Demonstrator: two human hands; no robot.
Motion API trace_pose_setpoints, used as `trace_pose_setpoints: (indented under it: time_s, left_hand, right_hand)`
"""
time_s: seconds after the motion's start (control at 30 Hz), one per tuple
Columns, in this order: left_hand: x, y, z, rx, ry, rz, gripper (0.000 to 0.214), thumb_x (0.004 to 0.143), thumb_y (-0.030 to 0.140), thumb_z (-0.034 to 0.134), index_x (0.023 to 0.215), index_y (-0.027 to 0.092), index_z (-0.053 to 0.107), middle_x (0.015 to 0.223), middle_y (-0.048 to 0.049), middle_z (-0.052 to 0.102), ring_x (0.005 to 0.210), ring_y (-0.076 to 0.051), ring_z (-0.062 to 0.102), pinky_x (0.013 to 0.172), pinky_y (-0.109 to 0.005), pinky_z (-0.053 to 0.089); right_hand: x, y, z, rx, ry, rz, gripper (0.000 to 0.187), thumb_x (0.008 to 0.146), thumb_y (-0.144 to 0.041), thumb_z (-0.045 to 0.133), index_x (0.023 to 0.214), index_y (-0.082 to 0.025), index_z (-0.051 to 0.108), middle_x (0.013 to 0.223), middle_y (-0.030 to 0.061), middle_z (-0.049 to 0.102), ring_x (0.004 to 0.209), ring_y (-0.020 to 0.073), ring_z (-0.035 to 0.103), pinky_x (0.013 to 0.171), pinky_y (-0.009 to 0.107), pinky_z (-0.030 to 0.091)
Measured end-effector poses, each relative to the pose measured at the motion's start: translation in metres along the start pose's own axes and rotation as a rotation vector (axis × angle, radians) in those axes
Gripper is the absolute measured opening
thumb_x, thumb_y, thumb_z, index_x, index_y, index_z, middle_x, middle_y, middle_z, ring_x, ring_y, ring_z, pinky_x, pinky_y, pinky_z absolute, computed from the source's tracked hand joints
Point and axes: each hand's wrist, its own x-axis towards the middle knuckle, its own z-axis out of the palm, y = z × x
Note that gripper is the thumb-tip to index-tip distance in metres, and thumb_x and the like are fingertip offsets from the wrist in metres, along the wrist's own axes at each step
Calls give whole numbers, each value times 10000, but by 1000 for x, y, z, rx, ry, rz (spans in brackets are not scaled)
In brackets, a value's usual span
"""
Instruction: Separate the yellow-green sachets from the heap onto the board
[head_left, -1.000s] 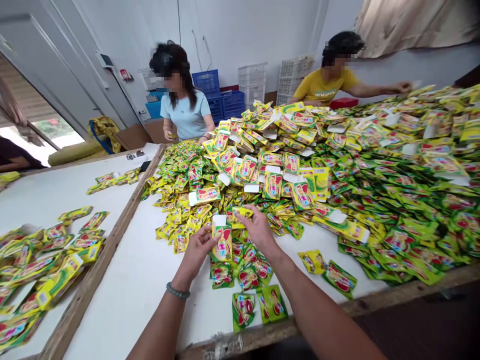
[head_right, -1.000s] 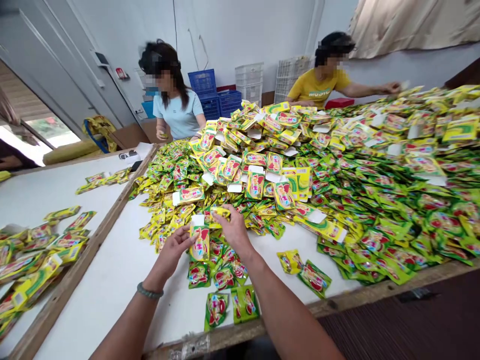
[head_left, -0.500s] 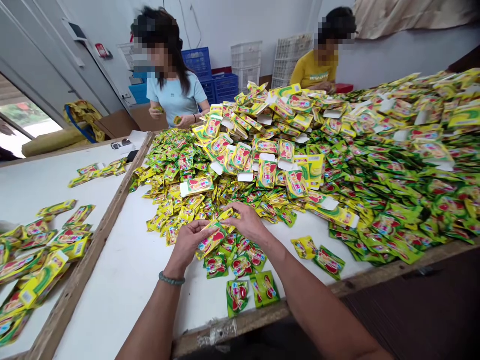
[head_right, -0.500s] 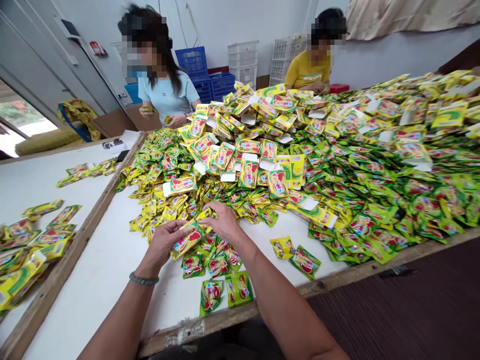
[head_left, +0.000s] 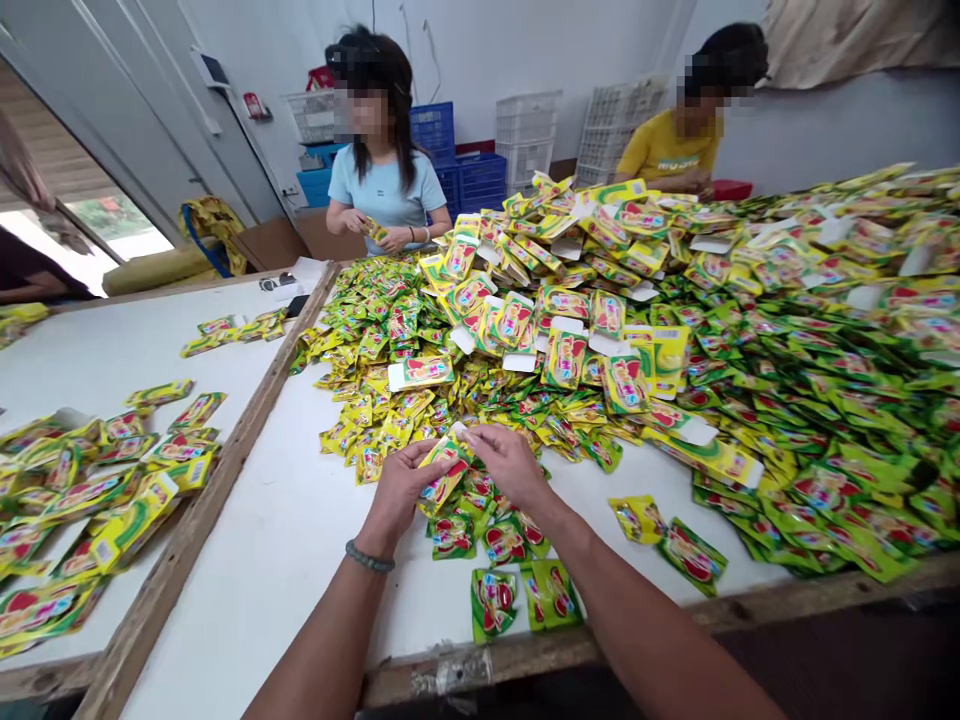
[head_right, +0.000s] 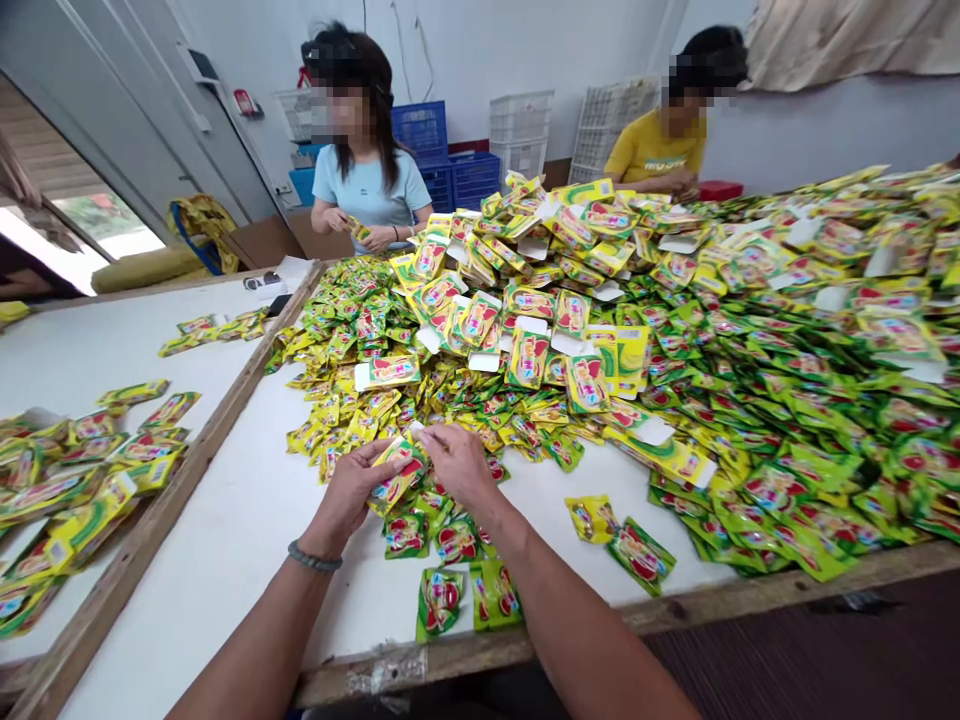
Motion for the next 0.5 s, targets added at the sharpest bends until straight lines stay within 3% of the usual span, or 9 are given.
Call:
trace_pose_setpoints:
  time_s: [0.1,0.2,0.33,0.43,0.5]
  left_hand:
    - [-2,-1,-1,-47,-3,-3,442,526,209,818,931,118,666,752,-50,727,626,-169,667,639,-270,534]
    - [-4,-6,-1,-64,-21,-7,393,548,219,804,906,126,673,736,-42,725,609,-158,659,625,-261,524]
    - [-8,3,-9,18,41,-45,399,519,259,809,870,127,674,711,-41,716,587,-162,642,602,-270,507]
    - [-16,38,-41,263,221,34,429,520,330,796,870,117,670,704,-45,696,565,-159,612,559,-270,480]
    - [-25,72,-76,450,510,214,451,577,403,742,926,130,654,785,-49,683,631,-175,607,578,-289,475]
  right_hand:
    - [-4,-9,4,-43,-51,-13,180,865,-307,477,909,-230,633,1034,33,634,1020,186,545,908,347,358]
    - [-8,-13,14,-72,-100,4,165,841,-291,519,985,-231,577,1064,29,628,1015,187,555,981,404,277]
    - [-11,-13,26,121,-192,54,295,838,-319,531,1115,-228,487,950,26,665,938,180,596,917,389,360]
    - [-7,-8,26,254,-61,61,359,837,-343,523,1164,-221,435,978,46,657,952,182,590,819,336,435]
    - [-2,-1,22,207,83,70,290,835,-333,511,1094,-207,484,992,63,646,952,191,583,798,330,446]
